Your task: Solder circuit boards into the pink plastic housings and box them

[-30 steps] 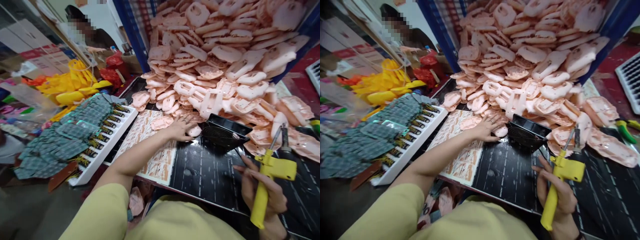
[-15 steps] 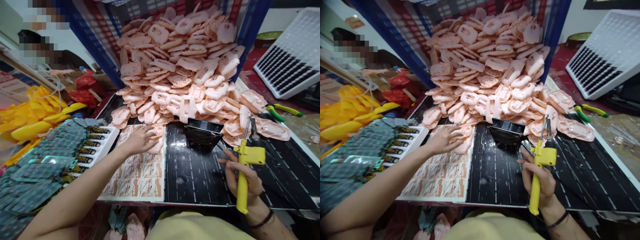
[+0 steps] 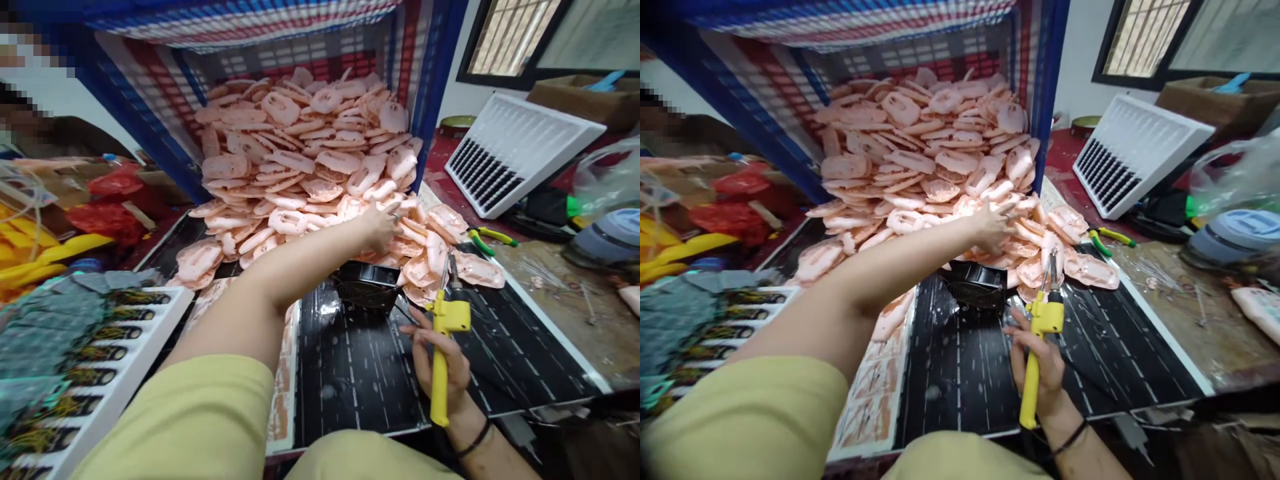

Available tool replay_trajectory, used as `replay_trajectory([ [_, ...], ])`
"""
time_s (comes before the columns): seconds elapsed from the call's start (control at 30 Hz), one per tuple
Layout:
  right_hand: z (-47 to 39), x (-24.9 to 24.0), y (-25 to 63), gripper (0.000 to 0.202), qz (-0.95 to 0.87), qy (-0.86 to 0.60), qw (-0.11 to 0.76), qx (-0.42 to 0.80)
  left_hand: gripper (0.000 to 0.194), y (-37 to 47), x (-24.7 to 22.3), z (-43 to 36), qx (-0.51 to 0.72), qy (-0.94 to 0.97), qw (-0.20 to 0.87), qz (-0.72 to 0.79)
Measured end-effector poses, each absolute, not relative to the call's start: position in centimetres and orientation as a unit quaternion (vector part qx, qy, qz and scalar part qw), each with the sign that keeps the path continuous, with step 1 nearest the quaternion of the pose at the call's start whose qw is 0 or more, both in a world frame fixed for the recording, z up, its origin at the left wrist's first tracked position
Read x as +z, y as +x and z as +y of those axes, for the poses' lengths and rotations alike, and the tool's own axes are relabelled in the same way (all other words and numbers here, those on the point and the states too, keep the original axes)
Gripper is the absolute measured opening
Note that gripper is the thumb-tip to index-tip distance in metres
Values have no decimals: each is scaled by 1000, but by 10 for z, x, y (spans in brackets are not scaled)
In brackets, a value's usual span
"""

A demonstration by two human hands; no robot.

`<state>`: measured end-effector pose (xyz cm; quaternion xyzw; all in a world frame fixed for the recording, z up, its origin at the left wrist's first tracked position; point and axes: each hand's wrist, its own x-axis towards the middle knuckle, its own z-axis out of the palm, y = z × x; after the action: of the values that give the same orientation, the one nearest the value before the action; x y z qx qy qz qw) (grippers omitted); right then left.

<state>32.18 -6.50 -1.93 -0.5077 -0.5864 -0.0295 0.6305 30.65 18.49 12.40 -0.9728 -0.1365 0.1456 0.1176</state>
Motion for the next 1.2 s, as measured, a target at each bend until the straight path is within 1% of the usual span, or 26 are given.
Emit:
replay_trajectory([
  [0.17,-67,-24,323,34,-582,-507,636,-12,65,267,126,207,165,-945,127,-254],
  [0.33,-69,-26,323,36,-591,-509,626,-13,65,217,133,221,191,-920,193,-282],
  [0.5,-67,-21,323,35,-590,-518,618,-39,61,169,133,215,177,-913,183,-318],
  [0.6,-65,-22,323,33,-596,-521,609,-53,69,135,132,208,173,-907,175,-340],
  [0.7,-65,-28,324,32,-596,-516,615,-39,76,99,125,198,159,-906,177,-351],
  [0.8,-65,-35,325,31,-591,-508,626,-24,67,61,109,183,144,-907,180,-353],
  [0.93,-65,-38,325,30,-597,-510,618,-36,43,11,80,160,70,-920,180,-341],
  [1.0,-65,-37,324,31,-606,-509,609,-51,36,-11,68,150,19,-930,166,-326],
  [1.1,-66,-34,322,30,-616,-511,595,-67,31,-39,57,141,-85,-929,115,-342],
  [1.2,-66,-33,320,29,-621,-508,593,-70,30,-62,54,143,-206,-882,30,-424],
])
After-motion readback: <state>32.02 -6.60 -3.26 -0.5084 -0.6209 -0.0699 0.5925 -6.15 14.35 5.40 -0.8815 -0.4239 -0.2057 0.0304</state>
